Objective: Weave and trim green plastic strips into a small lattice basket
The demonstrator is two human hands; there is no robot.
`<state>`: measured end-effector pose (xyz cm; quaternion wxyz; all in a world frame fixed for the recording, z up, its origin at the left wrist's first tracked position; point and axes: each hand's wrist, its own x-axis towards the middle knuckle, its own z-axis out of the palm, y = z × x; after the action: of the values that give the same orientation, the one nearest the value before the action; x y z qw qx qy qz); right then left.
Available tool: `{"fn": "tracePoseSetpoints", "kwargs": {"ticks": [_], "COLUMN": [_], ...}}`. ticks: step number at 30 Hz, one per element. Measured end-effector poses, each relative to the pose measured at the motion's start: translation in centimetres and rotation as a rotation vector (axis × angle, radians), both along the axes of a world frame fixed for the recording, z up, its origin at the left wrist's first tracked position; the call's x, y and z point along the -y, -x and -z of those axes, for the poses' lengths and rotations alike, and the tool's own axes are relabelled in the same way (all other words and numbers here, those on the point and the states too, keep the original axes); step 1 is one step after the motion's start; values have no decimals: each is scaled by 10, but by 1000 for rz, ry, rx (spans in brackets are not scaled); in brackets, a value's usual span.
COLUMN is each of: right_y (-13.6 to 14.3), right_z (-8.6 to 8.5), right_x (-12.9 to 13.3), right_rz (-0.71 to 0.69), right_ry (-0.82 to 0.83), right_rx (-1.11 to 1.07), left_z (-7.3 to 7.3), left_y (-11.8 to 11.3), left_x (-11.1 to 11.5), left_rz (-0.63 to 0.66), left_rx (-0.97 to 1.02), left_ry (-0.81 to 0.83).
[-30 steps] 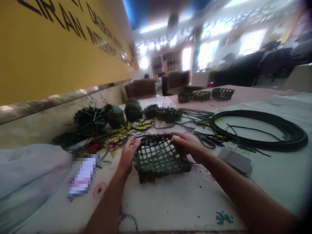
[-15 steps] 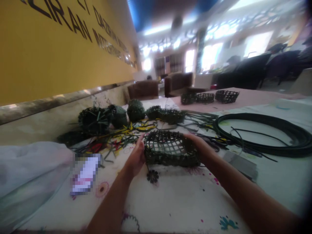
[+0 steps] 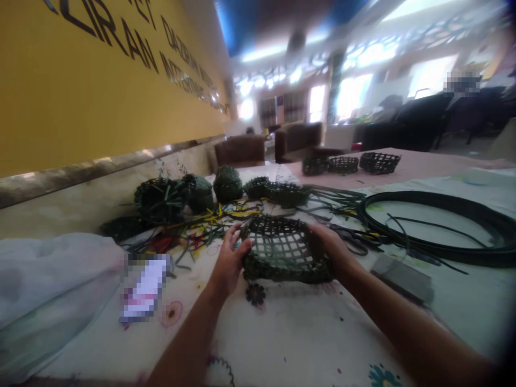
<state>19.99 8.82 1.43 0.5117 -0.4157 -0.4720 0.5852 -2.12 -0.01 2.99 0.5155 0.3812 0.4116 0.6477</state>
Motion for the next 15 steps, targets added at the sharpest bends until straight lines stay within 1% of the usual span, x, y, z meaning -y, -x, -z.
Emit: {"fn": "tracePoseSetpoints", "kwargs": {"ticks": [2, 5, 7, 9, 11, 13, 15], "right_y": [0, -1, -1, -2, -4, -8, -11], "right_z": [-2, -3, -3, -4, -4, -4, -4], "right_x": [0, -1, -1, -1, -1, -2, -2], "right_rz": [-2, -35, -96, -188, -264, -321, -408], "right_ry": [3, 16, 53, 75, 45, -30, -108], "right_rx": [-17, -30, -35, -60, -71, -41, 1], "left_z": [-2, -3, -2, -1, 0, 0, 0], "left_y": [-2, -4, -5, -3, 0, 4, 8], "left_x": [1, 0, -2, -3, -5, -7, -8], "left_rz": [-9, 15, 23, -11, -37, -43, -65], "left_rx": [64, 148, 179, 185, 182, 180, 185], "left_ry": [58, 195, 239, 244, 239, 232, 224]}}
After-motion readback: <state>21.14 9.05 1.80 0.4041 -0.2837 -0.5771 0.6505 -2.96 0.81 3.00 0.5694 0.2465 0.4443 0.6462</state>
